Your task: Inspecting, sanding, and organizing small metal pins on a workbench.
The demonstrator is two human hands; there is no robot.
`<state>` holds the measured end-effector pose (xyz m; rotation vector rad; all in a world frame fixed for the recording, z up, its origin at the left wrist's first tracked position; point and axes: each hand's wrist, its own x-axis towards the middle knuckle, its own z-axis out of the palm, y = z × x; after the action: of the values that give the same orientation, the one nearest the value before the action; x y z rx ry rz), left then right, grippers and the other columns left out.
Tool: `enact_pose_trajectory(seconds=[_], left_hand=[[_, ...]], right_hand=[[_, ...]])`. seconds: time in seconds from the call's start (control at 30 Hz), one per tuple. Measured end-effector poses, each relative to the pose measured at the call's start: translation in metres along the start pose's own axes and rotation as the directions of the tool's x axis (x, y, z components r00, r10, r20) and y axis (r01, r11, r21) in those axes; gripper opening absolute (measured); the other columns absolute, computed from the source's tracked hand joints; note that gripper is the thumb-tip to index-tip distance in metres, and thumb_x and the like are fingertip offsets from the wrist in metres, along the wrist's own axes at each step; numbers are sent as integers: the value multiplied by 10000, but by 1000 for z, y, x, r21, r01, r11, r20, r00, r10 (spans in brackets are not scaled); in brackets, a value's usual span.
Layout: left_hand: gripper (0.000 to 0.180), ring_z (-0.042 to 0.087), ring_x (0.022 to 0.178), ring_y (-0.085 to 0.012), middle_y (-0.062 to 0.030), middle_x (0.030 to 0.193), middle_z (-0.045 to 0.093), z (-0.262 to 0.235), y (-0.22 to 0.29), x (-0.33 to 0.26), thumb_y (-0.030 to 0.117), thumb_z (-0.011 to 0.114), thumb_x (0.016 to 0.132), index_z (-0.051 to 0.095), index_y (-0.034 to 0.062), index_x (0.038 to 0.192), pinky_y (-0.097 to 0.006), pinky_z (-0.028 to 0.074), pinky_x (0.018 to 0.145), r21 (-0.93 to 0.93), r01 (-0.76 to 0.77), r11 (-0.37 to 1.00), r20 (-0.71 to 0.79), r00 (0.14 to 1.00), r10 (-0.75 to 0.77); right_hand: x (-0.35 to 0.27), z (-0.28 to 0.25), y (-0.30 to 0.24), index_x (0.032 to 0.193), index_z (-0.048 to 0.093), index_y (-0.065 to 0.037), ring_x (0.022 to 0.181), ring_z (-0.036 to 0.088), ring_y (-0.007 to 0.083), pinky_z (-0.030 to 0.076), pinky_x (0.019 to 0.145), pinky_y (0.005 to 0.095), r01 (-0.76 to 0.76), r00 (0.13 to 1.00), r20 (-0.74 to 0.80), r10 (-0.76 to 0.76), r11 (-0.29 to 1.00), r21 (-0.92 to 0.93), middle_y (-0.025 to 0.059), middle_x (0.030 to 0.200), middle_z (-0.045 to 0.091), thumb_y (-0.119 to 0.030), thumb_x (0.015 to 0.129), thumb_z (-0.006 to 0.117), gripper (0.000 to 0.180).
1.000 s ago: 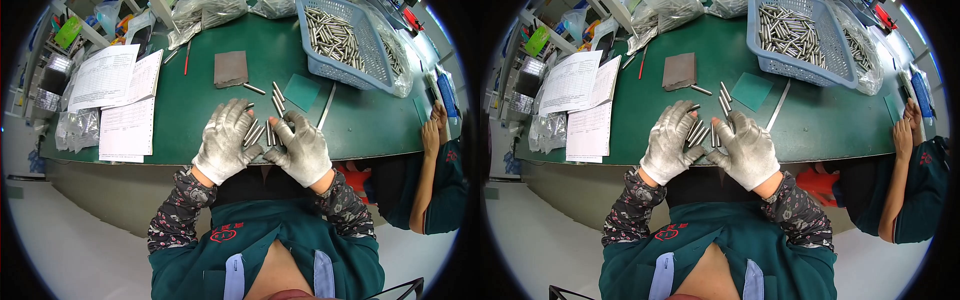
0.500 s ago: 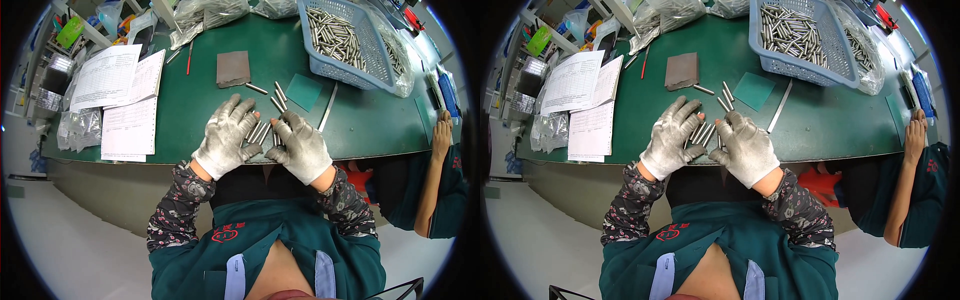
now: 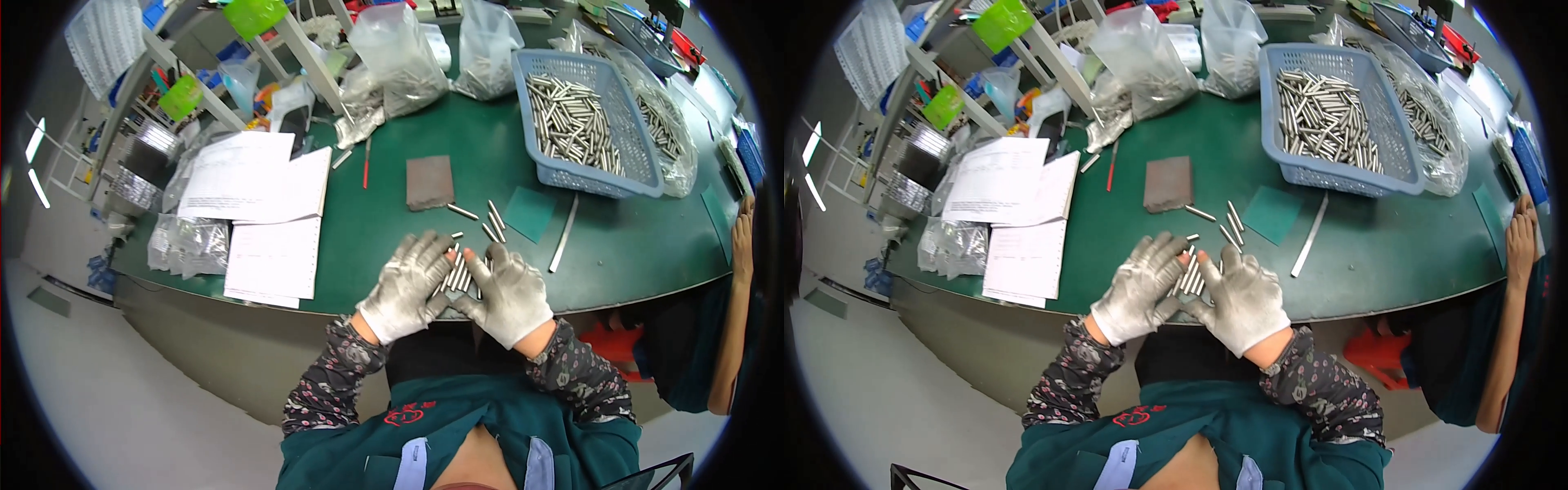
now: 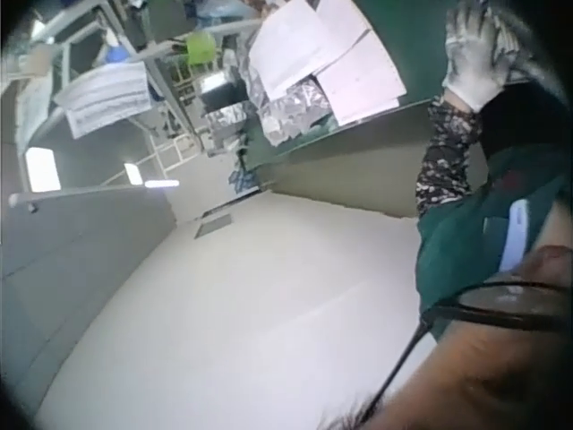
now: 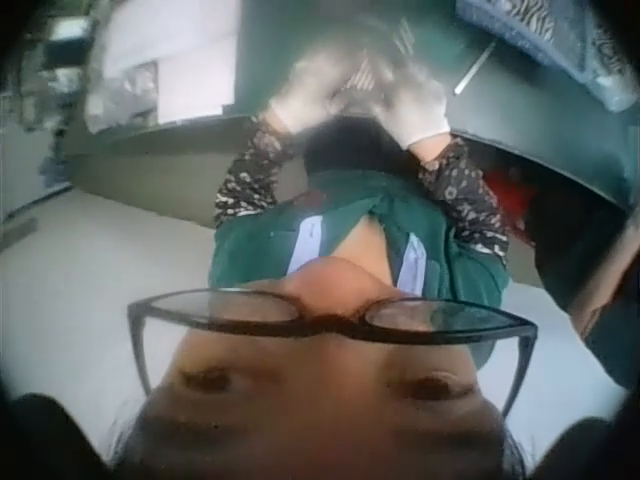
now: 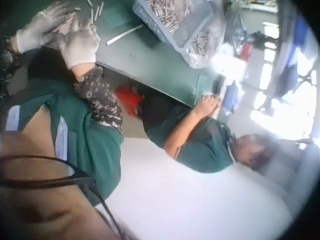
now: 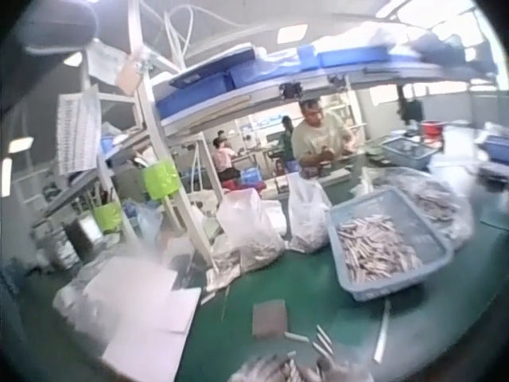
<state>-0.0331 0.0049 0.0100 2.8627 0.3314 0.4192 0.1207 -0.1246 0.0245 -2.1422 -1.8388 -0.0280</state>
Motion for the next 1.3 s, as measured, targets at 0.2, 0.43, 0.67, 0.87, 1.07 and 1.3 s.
enact_pose_trajectory(seconds=[0.2,0.43,0.67,0.87,1.07,1.3], left_hand=[[625,440,1245,-420,-190,1342,466,-6,9,-1,128,607,727,463,94,1334,-543,330,1059,-23,-20,1000,-89,996,18],[629,451,1237,-414,-167,1349,468,-4,4,1,113,619,730,484,175,1341,-539,345,1053,16,5,1000,-84,996,-3],[579,453,1241,-404,-168,1339,477,-2,7,4,126,636,747,513,181,1310,-513,352,1058,47,83,995,-104,991,-78],[563,442,1252,-401,-169,1347,470,3,3,-2,144,621,773,502,187,1321,-510,353,1056,6,90,996,-114,989,-89],[521,423,1257,-423,-168,1362,457,2,13,7,144,610,783,528,193,1294,-514,364,1039,24,144,989,-175,975,-138],[485,428,1250,-429,-164,1358,463,8,2,23,157,617,773,557,161,1255,-520,368,1030,78,111,991,-169,981,-97]], right_hand=[[-4,2,1,1261,553,-131,909,580,275,507,734,423,19,999,-43,-20,1000,-16,121,1134,501,-528,791,605,618],[2,0,1,1243,575,-121,901,578,306,495,759,429,7,1000,-24,-6,999,53,146,1125,536,-428,760,669,579],[1,-2,3,1228,581,-133,883,578,299,500,737,428,0,1000,-28,2,998,66,140,1112,537,-418,766,658,548],[-2,-4,2,1215,578,-119,921,599,286,510,753,433,17,1000,-12,-16,998,68,137,1128,548,-413,804,625,508],[-4,-8,2,1197,592,-102,896,606,285,512,733,427,2,1000,7,-3,996,85,139,1085,565,-403,810,621,492],[4,-4,7,1184,597,-95,873,604,284,510,717,424,33,998,-48,-29,996,81,131,1059,565,-400,807,624,486]])
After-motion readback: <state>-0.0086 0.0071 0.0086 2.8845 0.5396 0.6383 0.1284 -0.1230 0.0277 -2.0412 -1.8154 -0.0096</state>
